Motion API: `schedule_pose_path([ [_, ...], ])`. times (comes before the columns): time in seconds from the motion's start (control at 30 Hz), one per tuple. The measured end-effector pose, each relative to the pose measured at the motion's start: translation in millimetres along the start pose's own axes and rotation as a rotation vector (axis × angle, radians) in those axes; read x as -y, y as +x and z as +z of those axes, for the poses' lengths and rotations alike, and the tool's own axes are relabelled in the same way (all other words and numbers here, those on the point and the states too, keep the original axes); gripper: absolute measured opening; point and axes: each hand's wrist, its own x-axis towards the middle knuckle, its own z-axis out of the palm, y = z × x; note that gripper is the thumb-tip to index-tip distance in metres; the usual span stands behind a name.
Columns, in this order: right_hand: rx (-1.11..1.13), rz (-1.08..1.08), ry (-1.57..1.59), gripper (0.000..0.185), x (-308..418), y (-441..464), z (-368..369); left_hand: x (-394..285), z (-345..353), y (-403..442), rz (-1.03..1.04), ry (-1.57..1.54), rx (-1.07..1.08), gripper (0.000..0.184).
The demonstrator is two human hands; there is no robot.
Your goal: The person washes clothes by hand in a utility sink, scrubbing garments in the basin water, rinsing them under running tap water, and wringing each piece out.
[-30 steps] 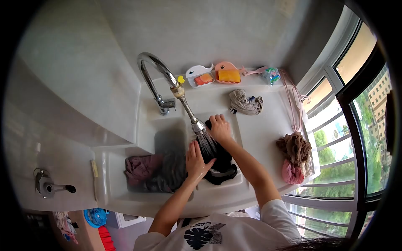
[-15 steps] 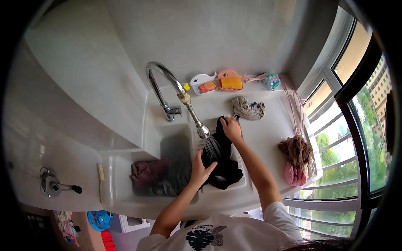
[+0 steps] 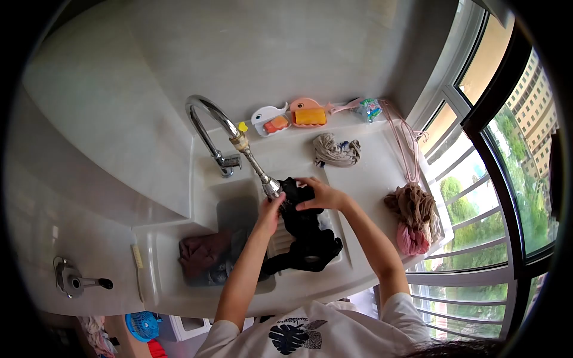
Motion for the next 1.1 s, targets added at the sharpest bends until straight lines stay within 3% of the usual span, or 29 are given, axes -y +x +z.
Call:
schedule_pose_path([
  [0.03, 0.156, 0.117, -0.062, 0.069, 1.0, -6.1, -3.2, -6.6, -9.4, -2.0, -0.048, -0.149, -0.056, 0.039],
  [0.07, 0.189, 0.085, -0.037, 0.069, -1.0, -12.2, -2.1, -10.3, -15.7, -6.0, -0.095, -0.263, -0.12, 0.039],
  [0.1, 0.232, 0.123, -0.115, 0.056, -15.5, -12.2, 0.6, -19.6, -16.6, -11.8, -0.138, -0.38, -0.185, 0.04],
  [0.17, -0.087, 0.133, 0.439, 0.036, -38.6, -18.6, 14.4, -19.4, -30.1, -22.3, -0.093, -0.401, -0.072, 0.038],
  [0.23, -0.237, 0.129, 0.729, 0.027, -52.2, -9.1, 16.1, -10.2, -30.4, -26.3, -0.016, -0.396, -0.054, 0.036],
  [0.27, -0.346, 0.12, 0.963, 0.032, -55.3, -1.2, 27.8, -5.1, -30.0, -24.1, -0.013, -0.437, -0.004, 0.034],
  [0.3, -0.389, 0.142, 0.975, 0.038, -57.8, 3.7, 40.8, 0.1, -30.0, -18.8, -0.007, -0.477, 0.048, 0.032],
  [0.37, -0.499, 0.223, 0.827, 0.042, -5.6, -1.7, 75.3, 22.3, -39.8, 5.4, -0.079, -0.519, 0.001, 0.039],
  [0.43, -0.5, -0.36, 0.178, 0.049, 15.4, -5.8, 108.2, 42.0, -53.5, 26.5, -0.098, -0.634, 0.283, 0.037],
  [0.5, -0.404, -0.386, -0.181, 0.05, 60.6, -21.6, 112.2, 46.9, -35.5, 30.4, -0.099, -0.672, 0.225, 0.032],
  [0.53, -0.427, -0.288, -0.251, 0.048, 50.3, -16.5, 115.3, 49.0, -26.3, 32.5, -0.098, -0.69, 0.196, 0.031],
  [0.57, -0.449, -0.186, -0.318, 0.047, 37.8, -7.9, 117.9, 53.1, -14.6, 41.6, 0.013, -0.838, 0.495, 0.032],
  [0.67, -0.77, 0.037, -0.242, 0.036, 8.9, 28.7, 86.6, 26.8, 24.0, 17.1, -0.105, -0.628, 0.063, 0.034],
  [0.7, -0.858, 0.1, -0.179, 0.035, 4.8, 33.7, 82.9, 5.0, 48.1, 9.0, -0.221, -0.487, -0.174, 0.033],
  [0.77, -0.798, -0.005, -0.301, 0.032, 35.0, 17.9, 86.9, 1.3, 41.9, 14.4, -0.221, -0.519, -0.17, 0.03],
  [0.83, -0.695, -0.181, -0.376, 0.035, 51.5, -2.5, 111.8, 50.0, -18.3, 51.2, -0.152, -0.71, 0.115, 0.028],
  [0.9, -0.474, -0.214, -0.472, 0.038, 60.3, -10.6, 128.3, 49.5, -25.7, 49.9, -0.174, -0.589, -0.035, 0.029],
  [0.93, -0.533, -0.201, -0.464, 0.038, 43.5, -1.7, 127.9, 51.6, -22.0, 46.9, -0.227, -0.526, -0.142, 0.03],
  [0.97, -0.727, -0.196, -0.419, 0.036, 27.1, 16.9, 127.2, 56.1, -15.2, 42.4, -0.209, -0.611, -0.053, 0.03],
  [1.0, -0.723, -0.091, -0.396, 0.032, 15.8, 27.0, 111.3, 35.1, 9.2, 26.9, -0.189, -0.698, 0.036, 0.03],
  [1.03, -0.716, 0.011, -0.374, 0.029, 5.5, 33.0, 97.6, 9.8, 31.7, 6.7, -0.292, -0.472, -0.206, 0.03],
  [1.1, -0.84, 0.181, -0.185, 0.028, 16.6, 40.6, 87.5, 8.7, 32.2, 9.1, -0.314, -0.488, -0.132, 0.033],
])
